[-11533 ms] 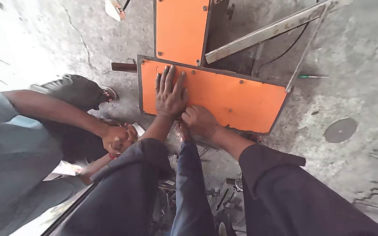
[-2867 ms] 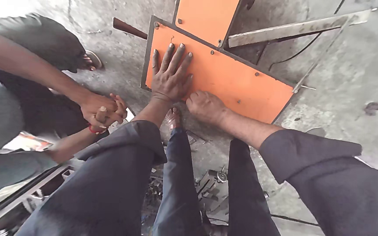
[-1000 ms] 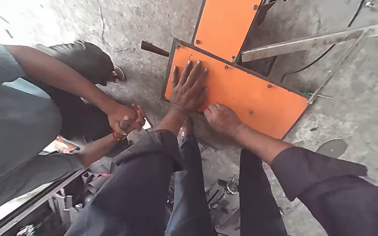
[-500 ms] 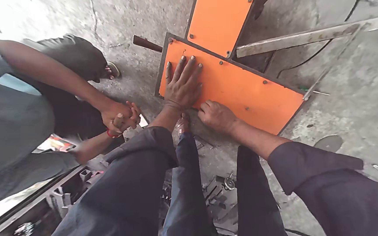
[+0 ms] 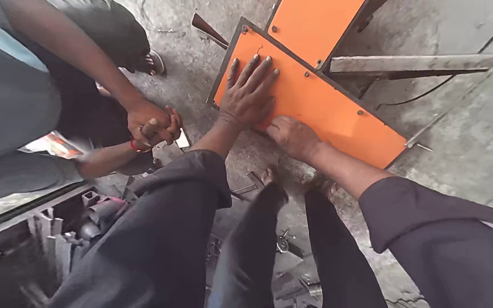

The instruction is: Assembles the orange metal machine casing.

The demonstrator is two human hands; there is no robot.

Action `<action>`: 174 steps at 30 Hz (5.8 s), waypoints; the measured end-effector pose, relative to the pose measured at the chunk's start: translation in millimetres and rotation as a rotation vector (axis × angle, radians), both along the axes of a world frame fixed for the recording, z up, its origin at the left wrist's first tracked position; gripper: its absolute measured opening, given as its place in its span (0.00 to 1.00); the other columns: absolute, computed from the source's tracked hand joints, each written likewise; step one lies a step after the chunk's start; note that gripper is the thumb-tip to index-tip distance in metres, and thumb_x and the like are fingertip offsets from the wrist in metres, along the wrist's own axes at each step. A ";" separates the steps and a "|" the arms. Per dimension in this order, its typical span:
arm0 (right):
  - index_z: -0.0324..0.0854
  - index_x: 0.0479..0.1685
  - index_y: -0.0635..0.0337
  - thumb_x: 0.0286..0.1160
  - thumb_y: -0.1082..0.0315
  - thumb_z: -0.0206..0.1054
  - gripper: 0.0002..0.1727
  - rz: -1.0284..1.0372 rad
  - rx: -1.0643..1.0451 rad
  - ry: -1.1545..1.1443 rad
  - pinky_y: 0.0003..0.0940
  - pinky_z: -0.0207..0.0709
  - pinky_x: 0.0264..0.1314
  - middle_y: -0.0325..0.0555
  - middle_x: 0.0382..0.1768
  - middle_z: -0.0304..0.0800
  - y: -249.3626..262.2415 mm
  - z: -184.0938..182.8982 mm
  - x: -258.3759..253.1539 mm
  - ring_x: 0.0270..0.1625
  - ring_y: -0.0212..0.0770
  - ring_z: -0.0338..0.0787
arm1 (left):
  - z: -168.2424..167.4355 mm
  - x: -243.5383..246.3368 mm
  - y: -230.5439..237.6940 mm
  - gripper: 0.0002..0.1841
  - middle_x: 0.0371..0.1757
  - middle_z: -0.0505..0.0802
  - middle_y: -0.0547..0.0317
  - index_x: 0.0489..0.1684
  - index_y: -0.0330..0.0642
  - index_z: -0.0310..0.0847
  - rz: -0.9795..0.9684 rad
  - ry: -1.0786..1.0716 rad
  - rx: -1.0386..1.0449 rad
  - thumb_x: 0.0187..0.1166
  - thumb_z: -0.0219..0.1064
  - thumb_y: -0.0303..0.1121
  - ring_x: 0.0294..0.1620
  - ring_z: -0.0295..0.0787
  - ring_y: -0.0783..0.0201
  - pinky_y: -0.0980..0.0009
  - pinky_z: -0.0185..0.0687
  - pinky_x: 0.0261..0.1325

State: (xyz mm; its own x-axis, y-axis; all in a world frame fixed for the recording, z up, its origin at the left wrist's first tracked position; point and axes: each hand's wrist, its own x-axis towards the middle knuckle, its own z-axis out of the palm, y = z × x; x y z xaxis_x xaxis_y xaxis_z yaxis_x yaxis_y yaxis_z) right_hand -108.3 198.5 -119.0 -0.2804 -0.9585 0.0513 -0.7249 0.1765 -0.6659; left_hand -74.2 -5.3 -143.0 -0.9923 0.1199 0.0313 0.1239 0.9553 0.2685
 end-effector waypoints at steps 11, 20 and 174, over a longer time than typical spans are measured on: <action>0.93 0.49 0.58 0.81 0.71 0.65 0.11 0.095 -0.092 -0.006 0.45 0.86 0.65 0.53 0.49 0.93 7.3 -13.2 -7.0 0.58 0.52 0.92 | -10.7 1.6 -2.7 0.25 0.84 0.80 0.51 0.77 0.51 0.82 0.083 0.190 0.048 0.86 0.57 0.48 0.88 0.69 0.48 0.43 0.55 0.91; 0.95 0.45 0.58 0.73 0.69 0.75 0.07 0.049 -0.051 0.003 0.33 0.87 0.54 0.49 0.44 0.91 -1.2 -9.1 -9.2 0.47 0.39 0.91 | -15.9 112.6 63.4 0.28 0.48 0.92 0.48 0.61 0.35 0.80 1.135 0.163 1.137 0.80 0.71 0.52 0.48 0.91 0.58 0.56 0.90 0.54; 0.91 0.50 0.62 0.82 0.68 0.61 0.13 -0.069 0.046 0.188 0.49 0.84 0.67 0.58 0.56 0.91 7.7 -9.5 31.4 0.62 0.56 0.90 | -27.6 77.8 75.7 0.20 0.37 0.92 0.49 0.51 0.32 0.82 1.002 -0.053 1.591 0.79 0.74 0.43 0.37 0.91 0.59 0.58 0.89 0.44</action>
